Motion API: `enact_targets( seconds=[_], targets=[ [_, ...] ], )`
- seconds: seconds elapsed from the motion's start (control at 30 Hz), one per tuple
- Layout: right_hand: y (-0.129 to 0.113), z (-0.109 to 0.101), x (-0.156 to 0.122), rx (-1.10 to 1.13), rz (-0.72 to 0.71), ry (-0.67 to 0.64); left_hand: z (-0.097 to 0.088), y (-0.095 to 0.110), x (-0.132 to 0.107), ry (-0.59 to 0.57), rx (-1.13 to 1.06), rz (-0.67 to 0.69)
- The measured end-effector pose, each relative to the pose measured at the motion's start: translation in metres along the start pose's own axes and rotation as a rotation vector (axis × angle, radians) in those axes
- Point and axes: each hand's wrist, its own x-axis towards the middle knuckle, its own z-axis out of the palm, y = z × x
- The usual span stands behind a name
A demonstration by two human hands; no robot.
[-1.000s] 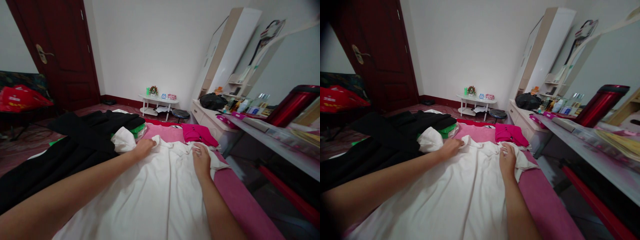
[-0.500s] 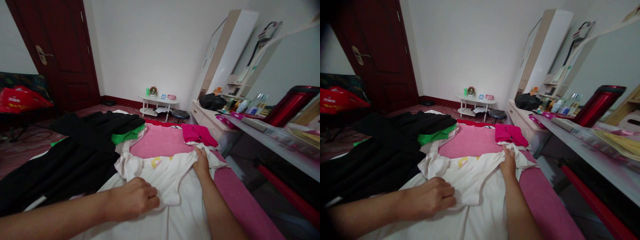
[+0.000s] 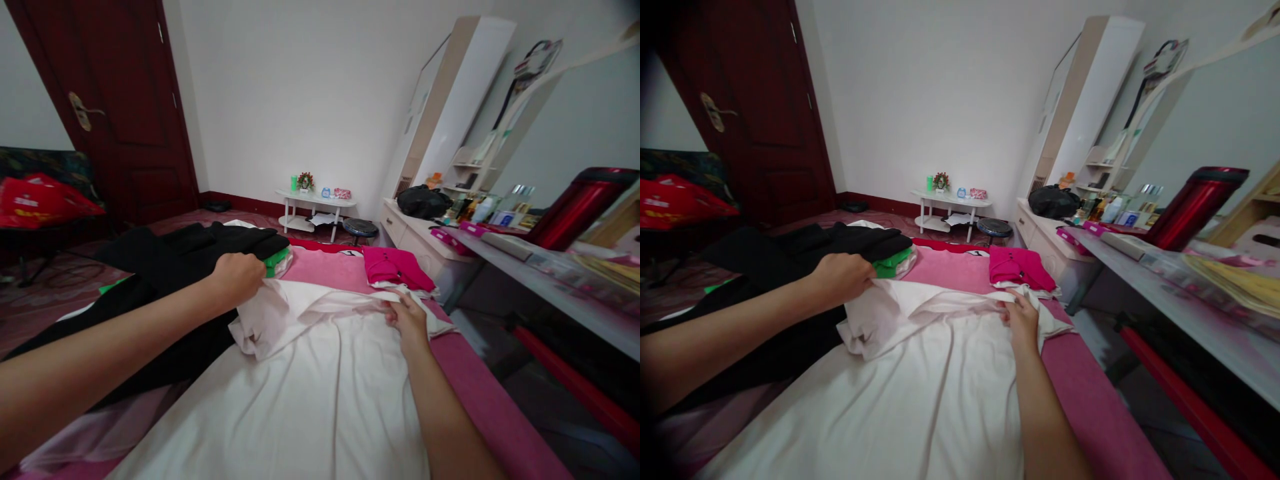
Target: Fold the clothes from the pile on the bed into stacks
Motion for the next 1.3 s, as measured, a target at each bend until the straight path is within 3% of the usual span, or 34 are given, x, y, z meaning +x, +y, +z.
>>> enact_targets(
  seconds=[0.1,0.23,0.3,0.47,0.57,0.67,0.8,1.3],
  targets=[
    [-0.008,-0.001,0.002,0.152,0.014,0.026,0.006,-0.002,0.023,0.106,-0.146,-0.162],
    [-0.008,-0.001,0.006,0.208,-0.138,-0.056,0.032,0.005,0.066,0.151,-0.835,-0.221],
    [-0.001,0.003,0.008,0.127,-0.232,-0.151,0.051,0.017,0.085,0.174,-1.002,-0.259],
    [0.032,0.007,0.016,-0.126,-0.281,-0.236,0.104,0.060,0.098,0.246,-0.931,-0.257],
    [0.049,-0.002,0.025,-0.250,-0.264,-0.162,0.132,0.083,0.087,0.245,-0.861,-0.178],
    [0.057,-0.013,0.032,-0.367,-0.269,-0.056,0.147,0.097,0.075,0.283,-0.656,-0.076],
    [0.052,-0.018,0.030,-0.487,-0.294,-0.050,0.148,0.101,0.067,0.308,-0.471,0.006],
    [0.051,-0.004,0.016,-0.608,-0.384,-0.071,0.142,0.102,0.060,0.295,-0.484,0.024]
  ],
)
